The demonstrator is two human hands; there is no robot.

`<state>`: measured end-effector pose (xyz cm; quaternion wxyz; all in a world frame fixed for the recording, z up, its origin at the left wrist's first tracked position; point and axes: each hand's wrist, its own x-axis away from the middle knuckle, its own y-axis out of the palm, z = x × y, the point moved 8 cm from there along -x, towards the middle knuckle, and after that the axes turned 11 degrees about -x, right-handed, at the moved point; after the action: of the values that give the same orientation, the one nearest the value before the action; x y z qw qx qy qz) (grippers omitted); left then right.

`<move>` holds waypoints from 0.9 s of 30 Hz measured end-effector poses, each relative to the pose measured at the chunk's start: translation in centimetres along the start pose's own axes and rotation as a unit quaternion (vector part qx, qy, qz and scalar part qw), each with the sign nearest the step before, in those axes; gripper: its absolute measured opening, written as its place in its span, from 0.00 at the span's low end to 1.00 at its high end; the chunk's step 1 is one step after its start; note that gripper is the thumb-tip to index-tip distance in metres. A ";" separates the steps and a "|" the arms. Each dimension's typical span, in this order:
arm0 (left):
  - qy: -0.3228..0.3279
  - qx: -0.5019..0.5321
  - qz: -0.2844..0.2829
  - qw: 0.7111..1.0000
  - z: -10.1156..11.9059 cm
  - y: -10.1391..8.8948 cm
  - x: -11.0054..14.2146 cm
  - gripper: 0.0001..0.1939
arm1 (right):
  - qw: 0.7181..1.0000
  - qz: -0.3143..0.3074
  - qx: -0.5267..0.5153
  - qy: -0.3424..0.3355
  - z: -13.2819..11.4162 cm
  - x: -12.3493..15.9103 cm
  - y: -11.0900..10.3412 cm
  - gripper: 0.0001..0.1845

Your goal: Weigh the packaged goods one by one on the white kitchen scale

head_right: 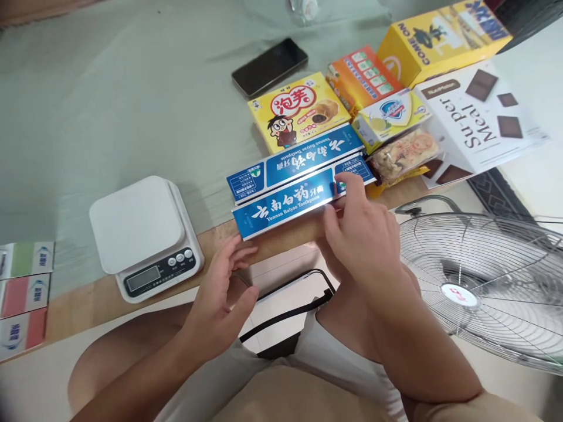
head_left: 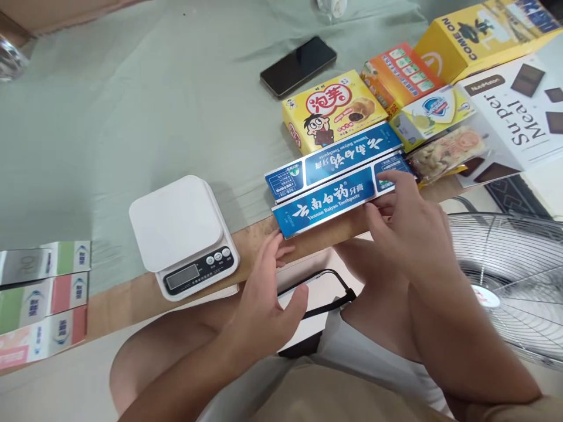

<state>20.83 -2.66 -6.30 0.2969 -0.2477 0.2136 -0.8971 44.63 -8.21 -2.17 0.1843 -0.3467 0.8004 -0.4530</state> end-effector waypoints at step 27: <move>0.039 -0.070 0.095 0.992 1.9 -3.7 0.3 0.13 | 0.982 0.023 -0.141 -0.121 -3.1 0.8 -0.8 0.16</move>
<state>20.17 -0.57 -2.73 0.3540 -0.2119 0.3100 -0.8566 42.50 -7.21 0.15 0.2394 -0.4032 0.8357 -0.2859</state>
